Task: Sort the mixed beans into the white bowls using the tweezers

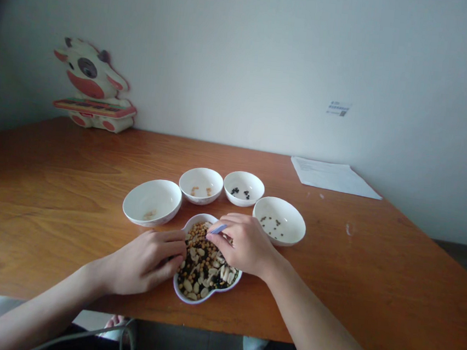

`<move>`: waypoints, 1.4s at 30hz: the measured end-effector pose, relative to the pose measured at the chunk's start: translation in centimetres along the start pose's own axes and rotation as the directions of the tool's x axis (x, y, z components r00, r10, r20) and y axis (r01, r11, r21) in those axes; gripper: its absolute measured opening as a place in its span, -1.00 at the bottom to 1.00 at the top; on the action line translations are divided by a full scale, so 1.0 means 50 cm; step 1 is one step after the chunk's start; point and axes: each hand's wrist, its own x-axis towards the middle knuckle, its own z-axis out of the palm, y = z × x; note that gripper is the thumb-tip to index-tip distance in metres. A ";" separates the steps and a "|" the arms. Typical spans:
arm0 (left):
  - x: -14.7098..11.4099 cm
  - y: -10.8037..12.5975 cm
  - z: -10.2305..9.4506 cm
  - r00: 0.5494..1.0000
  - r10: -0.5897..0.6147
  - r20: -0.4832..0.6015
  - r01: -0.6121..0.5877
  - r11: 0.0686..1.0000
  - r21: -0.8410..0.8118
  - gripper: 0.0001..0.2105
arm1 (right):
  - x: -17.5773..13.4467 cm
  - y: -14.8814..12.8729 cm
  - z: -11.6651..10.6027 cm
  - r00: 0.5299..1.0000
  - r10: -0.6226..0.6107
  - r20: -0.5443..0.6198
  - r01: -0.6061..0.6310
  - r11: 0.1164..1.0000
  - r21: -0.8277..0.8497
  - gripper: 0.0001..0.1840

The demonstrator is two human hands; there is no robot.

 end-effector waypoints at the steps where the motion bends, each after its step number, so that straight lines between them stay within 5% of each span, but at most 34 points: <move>1: 0.000 -0.001 0.000 1.000 0.000 0.001 0.000 1.000 0.000 -0.79 | 0.000 0.001 -0.001 1.000 0.002 -0.009 -0.002 1.000 0.000 -0.84; 7: -0.002 0.000 0.001 1.000 0.005 -0.010 -0.005 1.000 0.012 -0.78 | -0.005 0.017 -0.015 0.990 0.087 -0.111 -0.097 0.992 -0.079 -0.82; 42: 0.001 0.004 -0.004 1.000 0.011 -0.019 -0.011 1.000 0.010 -0.78 | -0.004 0.016 -0.009 0.988 0.143 -0.066 -0.149 0.983 -0.104 -0.79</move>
